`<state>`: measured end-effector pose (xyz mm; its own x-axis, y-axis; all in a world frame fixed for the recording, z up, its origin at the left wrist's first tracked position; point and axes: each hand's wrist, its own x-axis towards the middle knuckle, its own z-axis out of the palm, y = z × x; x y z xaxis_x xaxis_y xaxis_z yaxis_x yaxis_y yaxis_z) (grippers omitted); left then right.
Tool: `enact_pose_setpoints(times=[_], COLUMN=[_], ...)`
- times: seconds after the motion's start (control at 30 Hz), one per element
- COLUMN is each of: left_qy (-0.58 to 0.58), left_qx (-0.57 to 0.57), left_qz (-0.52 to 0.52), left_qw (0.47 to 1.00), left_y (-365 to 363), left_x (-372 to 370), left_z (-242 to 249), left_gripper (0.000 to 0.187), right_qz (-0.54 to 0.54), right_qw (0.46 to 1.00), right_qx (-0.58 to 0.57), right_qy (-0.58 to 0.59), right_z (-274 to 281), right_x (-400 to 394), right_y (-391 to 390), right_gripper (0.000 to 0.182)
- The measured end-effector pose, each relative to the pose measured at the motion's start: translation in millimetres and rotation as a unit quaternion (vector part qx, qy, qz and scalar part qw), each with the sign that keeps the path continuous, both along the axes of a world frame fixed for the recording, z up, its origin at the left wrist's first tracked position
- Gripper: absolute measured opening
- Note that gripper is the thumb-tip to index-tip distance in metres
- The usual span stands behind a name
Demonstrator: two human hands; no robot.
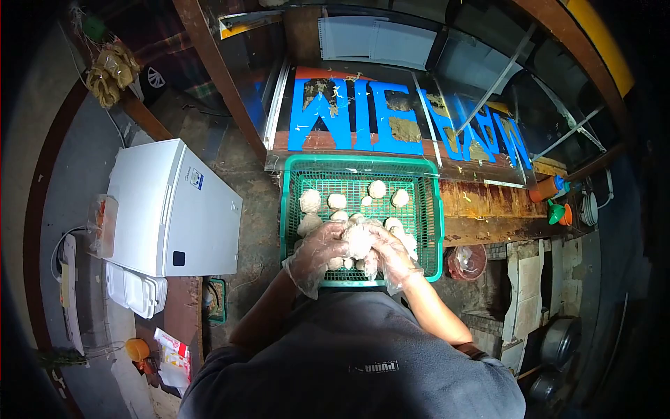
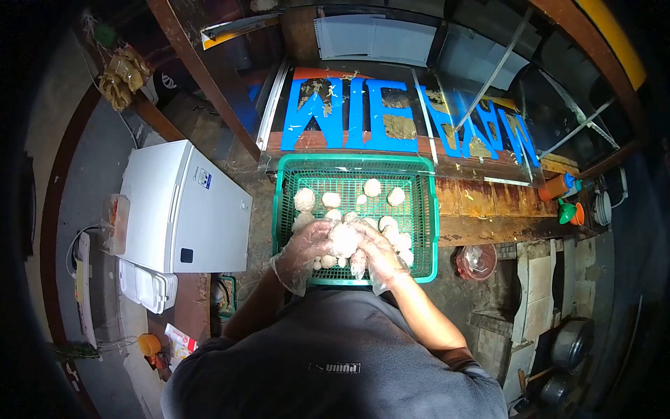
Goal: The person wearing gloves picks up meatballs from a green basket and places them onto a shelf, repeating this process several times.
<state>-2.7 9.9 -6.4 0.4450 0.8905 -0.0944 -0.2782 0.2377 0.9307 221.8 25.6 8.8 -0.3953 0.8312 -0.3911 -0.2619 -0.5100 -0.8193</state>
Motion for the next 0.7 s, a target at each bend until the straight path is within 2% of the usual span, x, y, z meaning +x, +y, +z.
enact_pose_setpoints(times=[0.1,0.17,0.23,0.3,0.37,0.47,0.5,0.57,0.6,0.67,0.7], left_qy=[0.016,-0.057,-0.083,-0.110,-0.042,-0.027,-0.027,-0.005,-0.004,0.072,0.072], left_qx=[0.050,-0.074,-0.081,-0.088,0.048,0.082,0.082,0.003,0.004,0.013,0.013], left_qz=[0.035,0.015,0.007,-0.001,0.009,-0.039,-0.039,-0.036,-0.036,-0.049,-0.048], left_qw=[0.998,0.996,0.993,0.990,0.998,0.996,0.995,0.999,0.999,0.996,0.996], left_y=[0,2,2,-1,-5,1,3,6,6,6,7], left_x=[-1,0,-5,-9,-11,-12,-10,-5,-5,-5,-4], left_z=[11,18,11,1,-7,-11,-5,7,14,26,13], left_gripper=[0.049,0.046,0.045,0.045,0.043,0.045,0.045,0.039,0.039,0.041,0.041], right_qz=[-0.025,-0.009,0.007,0.078,0.073,0.067,0.067,0.055,0.043,0.041,0.038], right_qw=[0.997,0.995,0.994,0.991,0.994,0.995,0.992,0.992,0.993,0.992,0.991], right_qx=[-0.058,-0.062,-0.065,-0.001,0.017,0.072,0.111,0.110,0.110,0.118,0.126], right_qy=[0.055,0.072,0.090,0.110,0.075,0.026,0.011,0.013,0.014,0.005,-0.004], right_z=[14,19,14,-2,-8,-4,-2,-3,-3,-6,-9], right_x=[-3,0,7,13,14,8,6,4,3,4,5], right_y=[0,-1,1,4,5,7,7,7,7,7,7], right_gripper=[0.044,0.044,0.045,0.043,0.042,0.039,0.037,0.035,0.032,0.032,0.032])
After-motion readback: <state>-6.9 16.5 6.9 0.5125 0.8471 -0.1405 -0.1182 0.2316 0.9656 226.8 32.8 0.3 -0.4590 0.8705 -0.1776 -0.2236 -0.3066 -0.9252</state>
